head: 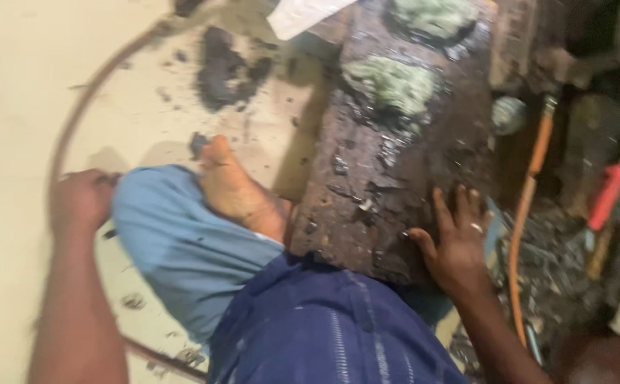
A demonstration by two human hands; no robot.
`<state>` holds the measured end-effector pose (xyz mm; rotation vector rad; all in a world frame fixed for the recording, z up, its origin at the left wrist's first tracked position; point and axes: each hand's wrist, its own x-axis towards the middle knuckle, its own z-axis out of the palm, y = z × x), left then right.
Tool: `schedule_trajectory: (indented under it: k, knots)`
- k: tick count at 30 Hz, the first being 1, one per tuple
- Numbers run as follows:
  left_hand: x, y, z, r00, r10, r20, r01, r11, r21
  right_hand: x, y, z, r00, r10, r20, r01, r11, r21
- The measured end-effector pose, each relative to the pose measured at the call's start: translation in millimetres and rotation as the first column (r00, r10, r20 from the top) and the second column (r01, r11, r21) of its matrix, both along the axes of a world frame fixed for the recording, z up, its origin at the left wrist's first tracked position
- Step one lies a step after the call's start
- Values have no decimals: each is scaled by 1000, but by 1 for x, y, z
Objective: The person sits on the workshop floor and breaks dark charcoal-like chunks with a hammer on a stone slab. They pick chunks one at a time, strike them into smaller pieces, sweep the broken pieces into a pile by hand, and continue breaking more chunks.
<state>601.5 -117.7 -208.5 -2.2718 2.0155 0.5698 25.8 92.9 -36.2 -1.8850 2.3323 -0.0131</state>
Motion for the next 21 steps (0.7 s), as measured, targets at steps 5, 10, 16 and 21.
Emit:
schedule_trajectory:
  k: [5,10,16,21]
  knots:
    - [-1,-3,-13,982,-161,101,169,983,-70,10,-1,4,986,-66,155,74,996,-45]
    - [-4,-5,-15,995,-95,43,96,995,-21,65,-23,0,999,18,-48,-19,1000,-13]
    - [5,2,-14,999,-34,-34,37,994,98,66,-37,17,941,7,339,17,997,-69]
    - [12,-1,-5,996,-3,-86,12,994,113,-35,-59,7,969,-69,239,125,966,-226]
